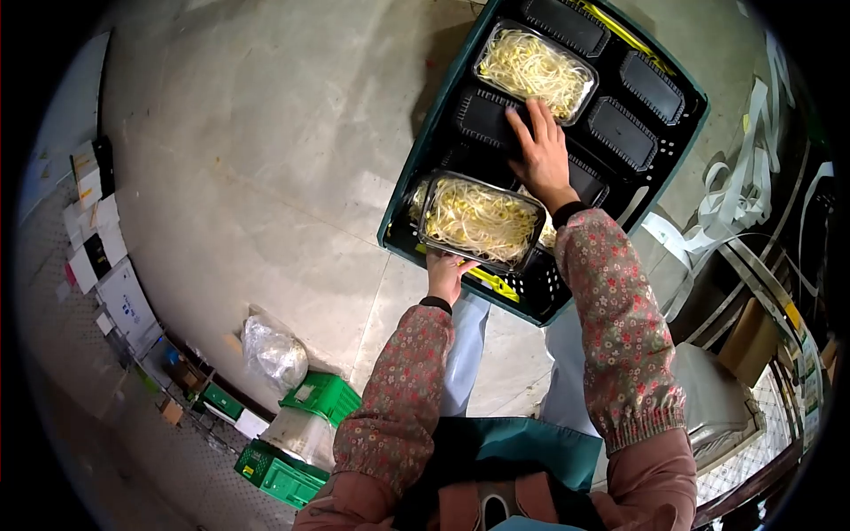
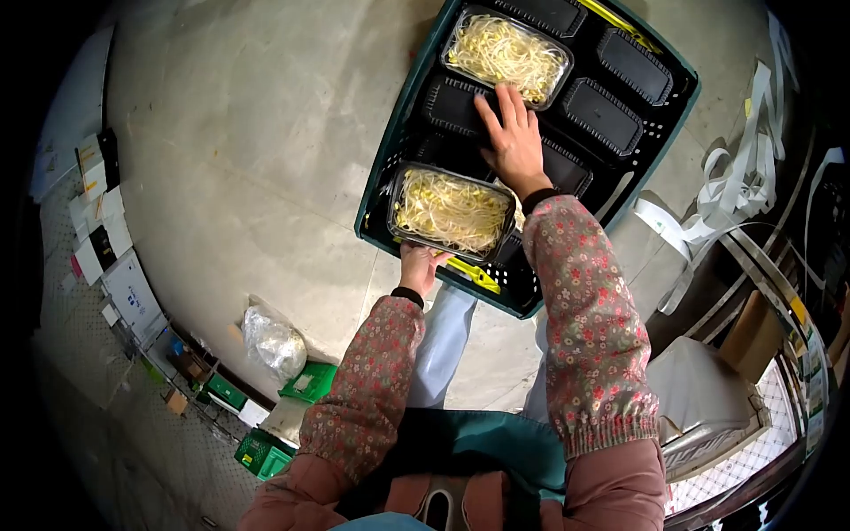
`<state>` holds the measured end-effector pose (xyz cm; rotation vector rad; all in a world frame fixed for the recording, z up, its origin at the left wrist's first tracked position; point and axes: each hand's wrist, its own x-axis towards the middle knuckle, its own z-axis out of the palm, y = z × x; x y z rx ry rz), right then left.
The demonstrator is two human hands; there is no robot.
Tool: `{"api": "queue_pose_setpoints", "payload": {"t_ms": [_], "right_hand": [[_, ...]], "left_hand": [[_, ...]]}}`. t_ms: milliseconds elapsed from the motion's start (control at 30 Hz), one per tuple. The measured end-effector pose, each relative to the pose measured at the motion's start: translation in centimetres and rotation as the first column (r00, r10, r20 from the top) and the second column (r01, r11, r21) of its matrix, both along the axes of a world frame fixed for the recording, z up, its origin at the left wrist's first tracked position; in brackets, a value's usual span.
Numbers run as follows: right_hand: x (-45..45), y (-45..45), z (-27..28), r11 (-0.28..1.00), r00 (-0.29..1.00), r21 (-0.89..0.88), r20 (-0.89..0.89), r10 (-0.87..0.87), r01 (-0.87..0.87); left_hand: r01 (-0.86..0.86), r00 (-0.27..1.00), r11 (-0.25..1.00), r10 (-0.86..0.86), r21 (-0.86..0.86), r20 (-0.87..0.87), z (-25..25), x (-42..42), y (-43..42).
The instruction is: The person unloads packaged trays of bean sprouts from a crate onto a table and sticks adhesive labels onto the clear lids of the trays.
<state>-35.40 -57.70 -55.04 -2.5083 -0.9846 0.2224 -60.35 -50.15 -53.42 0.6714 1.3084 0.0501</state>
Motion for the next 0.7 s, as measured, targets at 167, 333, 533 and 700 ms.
{"api": "queue_pose_setpoints", "payload": {"t_ms": [167, 333, 533, 700], "right_hand": [[1.0, -3.2, 1.1, 0.966, 0.964, 0.063, -0.084, 0.254, -0.249], [2.3, -6.6, 5.7, 0.972, 0.976, 0.184, -0.135, 0.171, -0.144], [1.9, -16.7, 15.7, 0.722, 0.398, 0.250, -0.916, -0.038, 0.645], [-5.7, -23.5, 18.4, 0.565, 0.074, 0.166, -0.980, 0.182, 0.808]], "left_hand": [[0.029, 0.997, 0.999, -0.030, 0.015, 0.078, 0.3, 0.3, 0.0], [0.042, 0.983, 0.998, -0.050, 0.048, 0.177, 0.4, -1.3, 0.7], [0.134, 0.969, 0.989, -0.144, 0.063, 0.202, 4.4, -1.2, 0.5], [0.023, 0.967, 1.000, -0.023, 0.004, 0.252, 8.6, 0.9, -2.5]]}}
